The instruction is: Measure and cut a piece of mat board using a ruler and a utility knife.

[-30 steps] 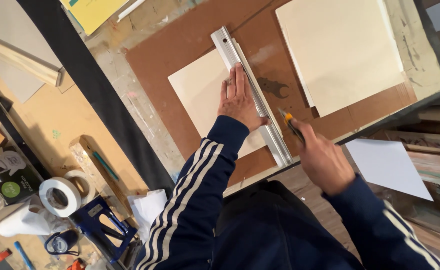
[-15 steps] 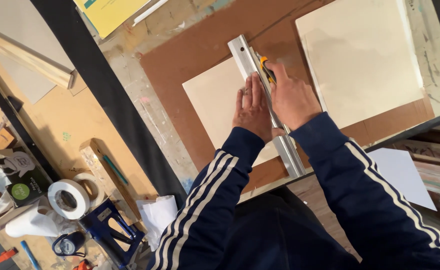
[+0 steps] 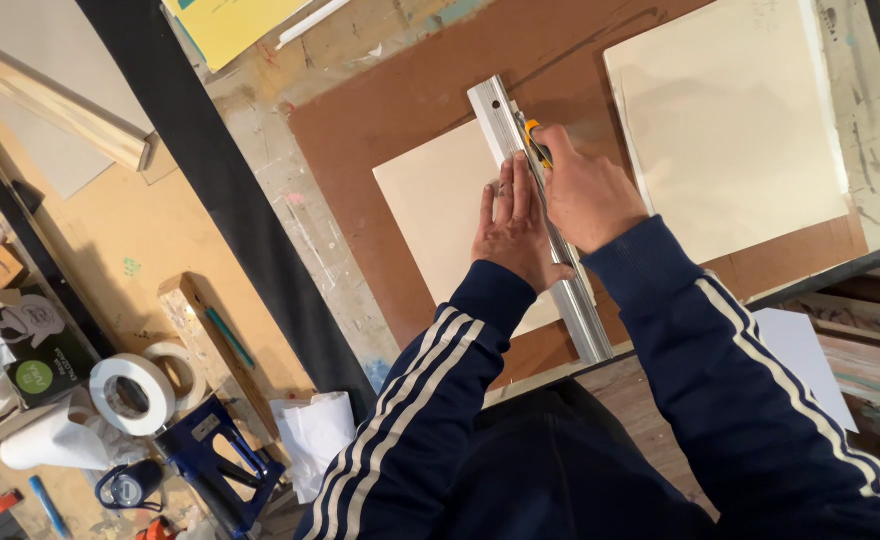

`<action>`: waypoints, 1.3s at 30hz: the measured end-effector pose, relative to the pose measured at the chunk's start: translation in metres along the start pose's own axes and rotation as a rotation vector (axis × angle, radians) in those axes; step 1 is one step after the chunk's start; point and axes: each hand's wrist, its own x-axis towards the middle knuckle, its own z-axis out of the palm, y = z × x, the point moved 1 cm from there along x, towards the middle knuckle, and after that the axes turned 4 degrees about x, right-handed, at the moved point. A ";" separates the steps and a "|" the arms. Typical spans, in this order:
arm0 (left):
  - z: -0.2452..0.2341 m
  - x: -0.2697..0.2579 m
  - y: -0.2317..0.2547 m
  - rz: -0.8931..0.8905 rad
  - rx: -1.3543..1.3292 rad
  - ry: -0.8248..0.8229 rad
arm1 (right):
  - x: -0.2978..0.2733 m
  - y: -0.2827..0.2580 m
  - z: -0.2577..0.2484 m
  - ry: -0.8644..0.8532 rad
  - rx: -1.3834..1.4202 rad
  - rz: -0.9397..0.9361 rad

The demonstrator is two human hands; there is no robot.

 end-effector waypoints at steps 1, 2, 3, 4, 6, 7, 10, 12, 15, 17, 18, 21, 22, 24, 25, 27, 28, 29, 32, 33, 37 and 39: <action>0.000 -0.001 0.000 -0.003 -0.002 -0.002 | 0.003 0.002 0.002 -0.004 -0.001 -0.002; -0.001 0.001 -0.001 -0.010 -0.006 -0.005 | 0.007 0.005 0.003 -0.007 -0.001 -0.014; -0.002 0.002 -0.001 -0.016 -0.009 -0.009 | 0.010 0.007 0.003 -0.009 -0.002 -0.026; -0.003 0.001 0.000 -0.018 -0.012 -0.009 | 0.010 0.010 0.005 -0.012 -0.004 -0.027; -0.005 0.000 0.001 -0.021 -0.043 0.016 | 0.011 0.015 0.007 0.035 0.017 -0.120; -0.008 0.002 0.001 -0.019 -0.042 0.020 | 0.009 0.016 0.006 0.039 0.015 -0.120; -0.008 -0.005 0.002 -0.030 -0.014 -0.060 | -0.014 0.019 0.009 0.018 0.045 -0.093; -0.008 -0.003 0.003 -0.015 -0.022 0.003 | -0.039 0.020 0.003 -0.040 -0.021 -0.027; -0.007 0.003 0.002 -0.040 0.016 0.009 | -0.085 0.042 0.010 -0.201 -0.075 0.049; -0.002 0.001 0.003 -0.043 0.003 0.018 | -0.117 0.052 0.018 -0.165 -0.073 0.029; 0.001 -0.001 0.005 -0.042 -0.012 0.026 | -0.135 0.057 0.022 -0.129 -0.072 0.014; -0.003 0.002 0.004 -0.034 -0.026 0.091 | -0.186 0.111 0.058 -0.078 -0.136 -0.198; -0.006 0.001 0.004 -0.036 -0.024 0.096 | -0.192 0.107 0.050 -0.074 -0.136 -0.203; -0.008 -0.007 0.003 -0.049 -0.009 0.024 | -0.208 0.101 0.037 -0.184 -0.184 -0.039; -0.005 -0.010 0.002 -0.052 -0.007 0.015 | -0.212 0.093 0.030 -0.191 -0.177 -0.039; -0.006 -0.001 0.004 -0.014 -0.034 0.120 | -0.213 0.085 0.011 -0.244 -0.082 0.188; -0.008 -0.001 0.004 -0.014 -0.034 0.124 | -0.209 0.079 0.006 -0.241 -0.084 0.186; -0.009 -0.001 0.004 -0.024 -0.032 0.092 | -0.204 0.074 0.001 -0.213 -0.095 0.225; -0.007 -0.004 0.004 -0.032 -0.032 0.057 | -0.191 0.061 -0.001 -0.096 -0.037 0.170; -0.009 -0.001 0.003 -0.030 -0.034 0.074 | -0.182 0.058 -0.002 0.012 0.024 0.069; -0.005 -0.004 0.004 -0.033 -0.004 0.027 | -0.130 0.041 0.004 0.115 0.049 -0.011; -0.006 0.002 0.000 -0.035 0.031 0.003 | -0.095 0.028 0.004 0.055 0.067 0.037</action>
